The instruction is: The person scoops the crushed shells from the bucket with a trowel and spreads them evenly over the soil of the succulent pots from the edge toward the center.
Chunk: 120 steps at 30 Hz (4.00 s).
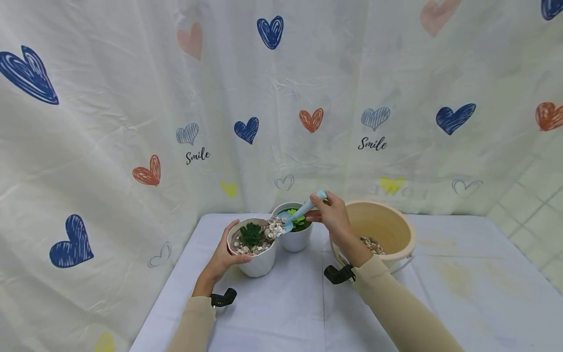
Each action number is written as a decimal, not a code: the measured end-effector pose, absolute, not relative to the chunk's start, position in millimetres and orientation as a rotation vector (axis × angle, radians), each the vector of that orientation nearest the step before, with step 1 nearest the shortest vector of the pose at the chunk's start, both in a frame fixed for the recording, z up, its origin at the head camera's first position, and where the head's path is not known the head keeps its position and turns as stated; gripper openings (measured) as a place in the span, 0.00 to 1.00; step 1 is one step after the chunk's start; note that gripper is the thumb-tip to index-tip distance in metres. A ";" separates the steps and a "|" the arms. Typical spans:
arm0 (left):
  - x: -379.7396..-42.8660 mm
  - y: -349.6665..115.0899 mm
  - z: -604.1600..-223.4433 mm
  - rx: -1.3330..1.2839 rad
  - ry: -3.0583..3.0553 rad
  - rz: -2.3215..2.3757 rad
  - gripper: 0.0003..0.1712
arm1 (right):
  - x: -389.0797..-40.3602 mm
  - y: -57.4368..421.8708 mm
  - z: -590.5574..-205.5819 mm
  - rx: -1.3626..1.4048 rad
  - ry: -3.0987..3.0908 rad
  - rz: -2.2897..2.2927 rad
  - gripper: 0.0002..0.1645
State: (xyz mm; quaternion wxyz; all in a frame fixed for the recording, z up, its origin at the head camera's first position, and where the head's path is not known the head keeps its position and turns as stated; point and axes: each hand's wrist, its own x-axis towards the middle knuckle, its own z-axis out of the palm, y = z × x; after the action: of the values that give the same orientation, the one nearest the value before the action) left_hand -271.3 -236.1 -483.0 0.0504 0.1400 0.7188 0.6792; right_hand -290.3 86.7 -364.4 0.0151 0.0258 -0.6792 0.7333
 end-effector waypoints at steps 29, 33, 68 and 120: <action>-270.9 -233.7 -480.0 0.386 2.207 2.043 0.59 | -288.9 87.1 -368.9 0.057 -2.030 2.278 0.20; -272.1 -233.2 -480.8 0.388 2.209 2.045 0.59 | -287.7 87.5 -368.3 0.055 -2.028 2.275 0.20; -271.8 -231.1 -480.4 0.338 2.202 2.049 0.59 | -282.9 87.8 -367.1 0.110 -2.005 2.259 0.19; -270.7 -232.2 -482.1 0.470 2.172 2.003 0.60 | -284.0 88.7 -370.2 0.124 -1.979 2.254 0.16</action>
State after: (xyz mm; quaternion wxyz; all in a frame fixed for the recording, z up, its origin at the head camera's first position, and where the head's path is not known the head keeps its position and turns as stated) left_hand -270.7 -232.2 -482.1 0.0749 0.1567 0.7238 0.6678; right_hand -284.0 88.7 -370.2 0.0698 0.0410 -0.6575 0.7491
